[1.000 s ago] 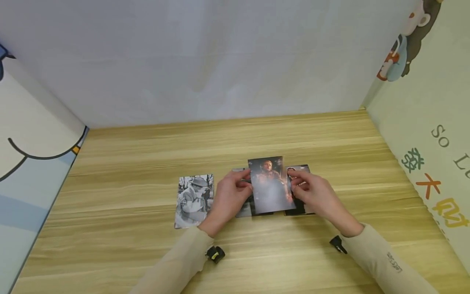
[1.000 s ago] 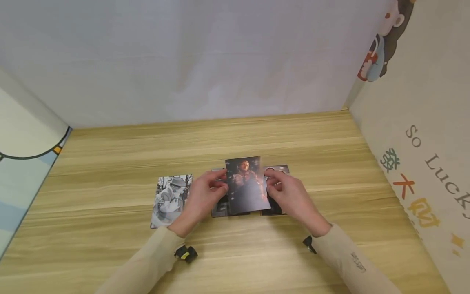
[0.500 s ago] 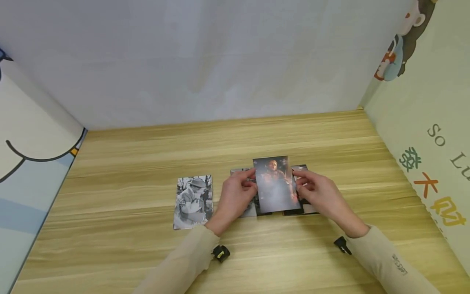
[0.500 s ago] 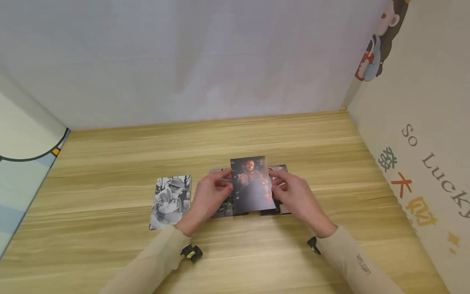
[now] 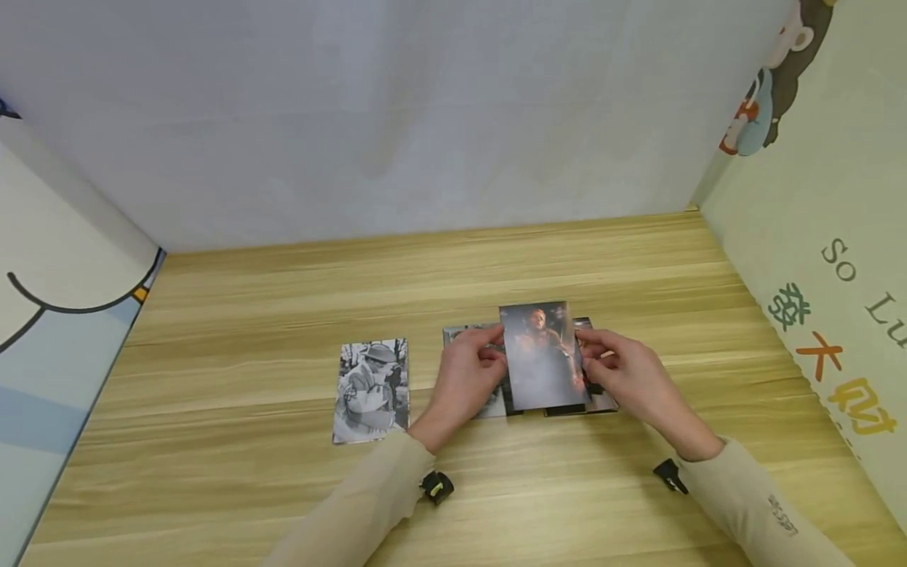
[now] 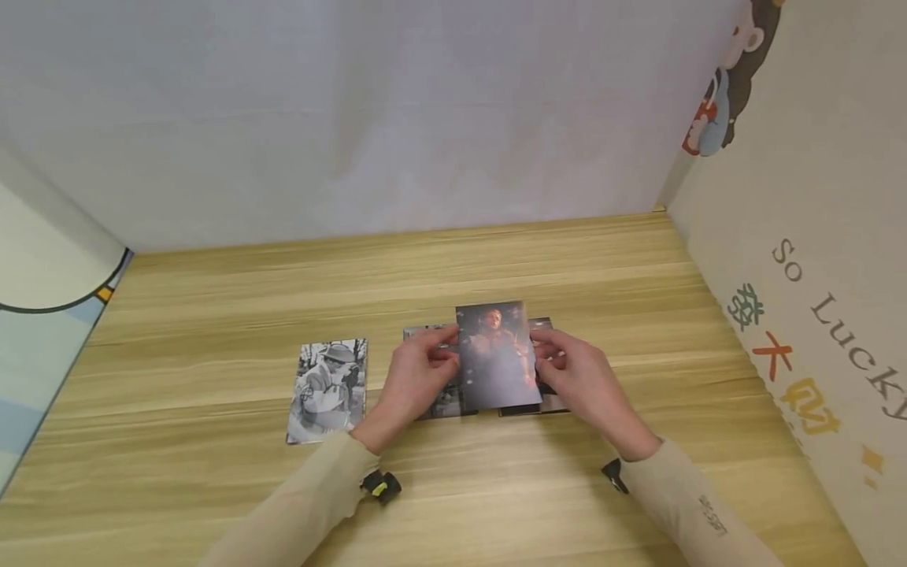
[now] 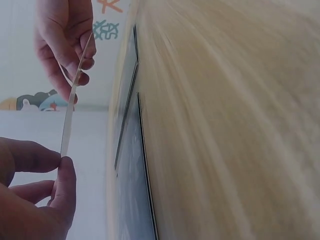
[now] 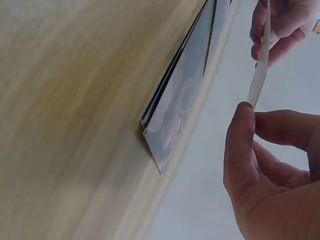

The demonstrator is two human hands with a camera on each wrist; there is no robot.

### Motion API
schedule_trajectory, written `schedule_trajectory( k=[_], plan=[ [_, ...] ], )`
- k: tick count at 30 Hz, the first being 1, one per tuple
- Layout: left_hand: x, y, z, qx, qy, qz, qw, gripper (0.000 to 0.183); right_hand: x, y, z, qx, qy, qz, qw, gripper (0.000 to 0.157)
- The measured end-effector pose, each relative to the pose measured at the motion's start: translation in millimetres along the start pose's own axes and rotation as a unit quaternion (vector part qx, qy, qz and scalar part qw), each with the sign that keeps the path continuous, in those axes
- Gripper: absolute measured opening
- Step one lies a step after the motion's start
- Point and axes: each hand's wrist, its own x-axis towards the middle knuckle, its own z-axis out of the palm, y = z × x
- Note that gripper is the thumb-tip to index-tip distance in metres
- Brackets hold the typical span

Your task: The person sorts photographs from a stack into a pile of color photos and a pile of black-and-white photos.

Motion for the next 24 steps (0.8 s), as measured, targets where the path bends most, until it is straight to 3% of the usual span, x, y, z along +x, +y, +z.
schedule_trajectory(
  k=[24],
  plan=[
    [5.0,2.8,17.1,0.001,-0.005,-0.004,1.0000,0.048,-5.3,10.5,-9.6,-0.005,0.003,0.024,1.000,0.042]
  ],
)
